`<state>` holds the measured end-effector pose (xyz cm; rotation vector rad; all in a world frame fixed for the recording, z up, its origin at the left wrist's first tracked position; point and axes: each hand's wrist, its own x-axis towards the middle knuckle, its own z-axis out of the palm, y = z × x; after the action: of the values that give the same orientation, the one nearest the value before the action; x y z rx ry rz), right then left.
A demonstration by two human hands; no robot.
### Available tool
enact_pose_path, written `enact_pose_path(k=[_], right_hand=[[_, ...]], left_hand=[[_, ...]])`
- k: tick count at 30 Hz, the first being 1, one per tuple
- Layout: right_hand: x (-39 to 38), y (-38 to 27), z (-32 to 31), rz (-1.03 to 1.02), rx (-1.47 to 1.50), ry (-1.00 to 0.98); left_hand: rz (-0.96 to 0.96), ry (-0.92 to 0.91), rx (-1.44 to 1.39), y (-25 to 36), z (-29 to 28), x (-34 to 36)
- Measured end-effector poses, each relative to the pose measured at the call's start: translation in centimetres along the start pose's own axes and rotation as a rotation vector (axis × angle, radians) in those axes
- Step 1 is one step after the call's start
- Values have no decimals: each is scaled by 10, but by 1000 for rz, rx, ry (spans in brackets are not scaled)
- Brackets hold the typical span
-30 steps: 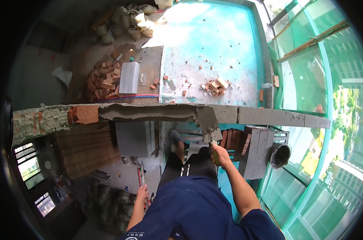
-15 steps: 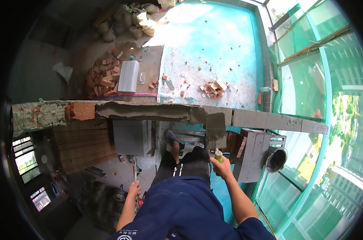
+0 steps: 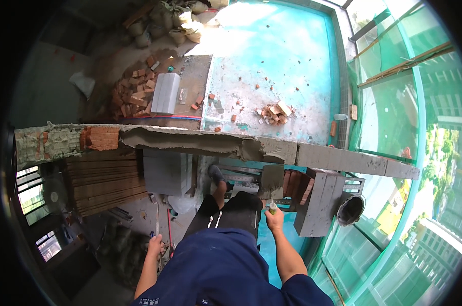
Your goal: The person builds a wall by applying mortar with a trowel to a block, placing it onto an existing course, and leveling it.
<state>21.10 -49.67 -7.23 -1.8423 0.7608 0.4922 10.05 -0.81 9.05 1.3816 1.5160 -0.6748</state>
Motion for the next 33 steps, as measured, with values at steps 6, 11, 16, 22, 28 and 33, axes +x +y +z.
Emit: enact_pose_path(k=[6,11,16,22,28,33], right_hand=[[40,-106,-29,6,202,-311],[41,-106,38,-170,-333,-461],[14,-129,57,-216,-500,-505],[-11,-198,47,-253,-346,-481],[15,-322,69,-291,-418,-437],[47,-343,85,-182,-624,-536]], left_hand=[[10,-61,27,-11,-1,24],[53,-87,50,6,16,24],[74,-135,14,0,24,30],[37,-99,-26,-14,29,44],[12,-95,-50,-29,34,54],[-83,-91,-105,-40,26,53]])
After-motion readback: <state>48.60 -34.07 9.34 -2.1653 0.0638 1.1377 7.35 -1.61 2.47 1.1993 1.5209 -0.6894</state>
